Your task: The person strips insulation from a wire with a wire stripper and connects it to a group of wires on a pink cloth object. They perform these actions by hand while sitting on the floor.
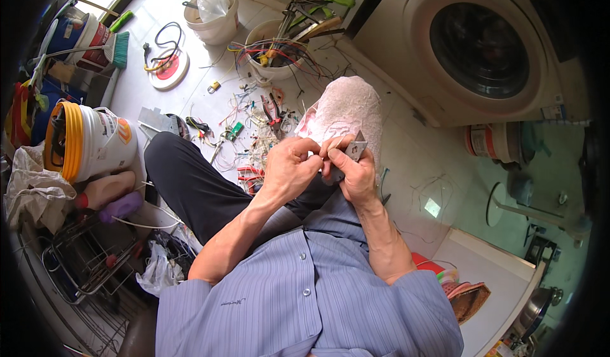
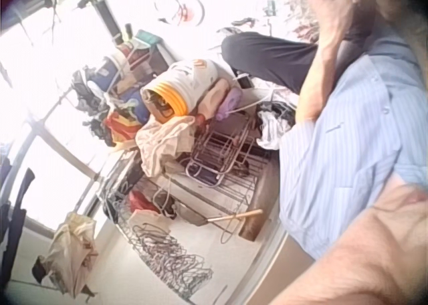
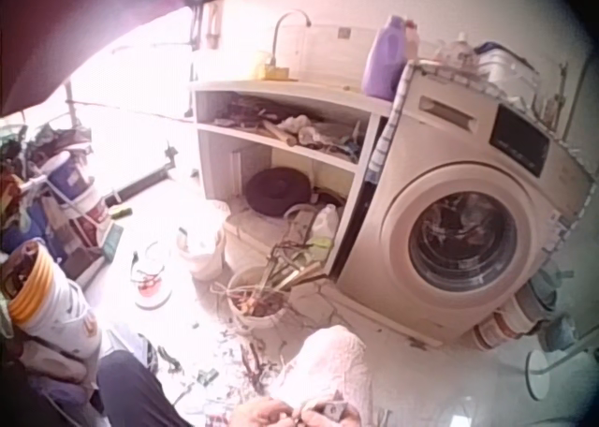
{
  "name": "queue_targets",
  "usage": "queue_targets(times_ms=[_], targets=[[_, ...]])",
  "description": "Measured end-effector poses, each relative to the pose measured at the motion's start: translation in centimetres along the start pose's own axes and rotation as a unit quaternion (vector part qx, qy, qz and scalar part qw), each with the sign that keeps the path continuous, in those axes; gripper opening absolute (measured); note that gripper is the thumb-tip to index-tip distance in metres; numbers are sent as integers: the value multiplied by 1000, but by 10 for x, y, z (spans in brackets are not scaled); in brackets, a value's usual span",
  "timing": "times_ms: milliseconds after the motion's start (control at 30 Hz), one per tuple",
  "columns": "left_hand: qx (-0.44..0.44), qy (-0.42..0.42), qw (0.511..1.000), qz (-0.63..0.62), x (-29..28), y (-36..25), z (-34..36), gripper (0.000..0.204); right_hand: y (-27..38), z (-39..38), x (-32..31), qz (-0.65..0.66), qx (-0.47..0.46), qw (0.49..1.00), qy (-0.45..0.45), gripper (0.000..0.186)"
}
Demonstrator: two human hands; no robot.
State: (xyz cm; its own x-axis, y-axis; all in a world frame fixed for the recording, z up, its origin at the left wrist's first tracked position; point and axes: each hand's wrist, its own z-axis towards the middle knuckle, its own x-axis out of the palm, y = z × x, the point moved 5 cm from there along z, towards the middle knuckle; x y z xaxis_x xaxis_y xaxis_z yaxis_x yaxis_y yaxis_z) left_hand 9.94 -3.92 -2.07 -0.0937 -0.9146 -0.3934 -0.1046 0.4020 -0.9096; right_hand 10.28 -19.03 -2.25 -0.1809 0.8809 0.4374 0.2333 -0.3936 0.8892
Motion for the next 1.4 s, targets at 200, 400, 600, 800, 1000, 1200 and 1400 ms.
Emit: queue_targets(times_ms=[200, 400, 600, 800, 1000, 1200, 1400], targets=[[-126, 18, 959, -253, 7, 15, -5, 11, -3, -1, 1, 31, 2, 999, 10, 6], [-183, 15, 909, -374, 8, 21, -6, 9, -10, -2, 4, 75, 23, 997, -9, 6], [-215, -11, 881, -421, -7, 87, -17, 10, 32, -4, -13, 115, -7, 992, -51, 19], [-90, -14, 920, -382, -14, 19, -12, 22, 18, 8, 0, 152, -2, 988, -3, 18], [-88, 97, 942, -308, 6, -4, -12, 32, 16, 7, 3, 149, 8, 989, 23, 15], [-17, 120, 972, -200, 9, -10, -6, 24, 19, 6, -8, 137, 6, 990, 11, 15], [-136, 124, 934, -305, 8, -9, -10, 20, 18, 4, -5, 83, -7, 996, 7, 14]])
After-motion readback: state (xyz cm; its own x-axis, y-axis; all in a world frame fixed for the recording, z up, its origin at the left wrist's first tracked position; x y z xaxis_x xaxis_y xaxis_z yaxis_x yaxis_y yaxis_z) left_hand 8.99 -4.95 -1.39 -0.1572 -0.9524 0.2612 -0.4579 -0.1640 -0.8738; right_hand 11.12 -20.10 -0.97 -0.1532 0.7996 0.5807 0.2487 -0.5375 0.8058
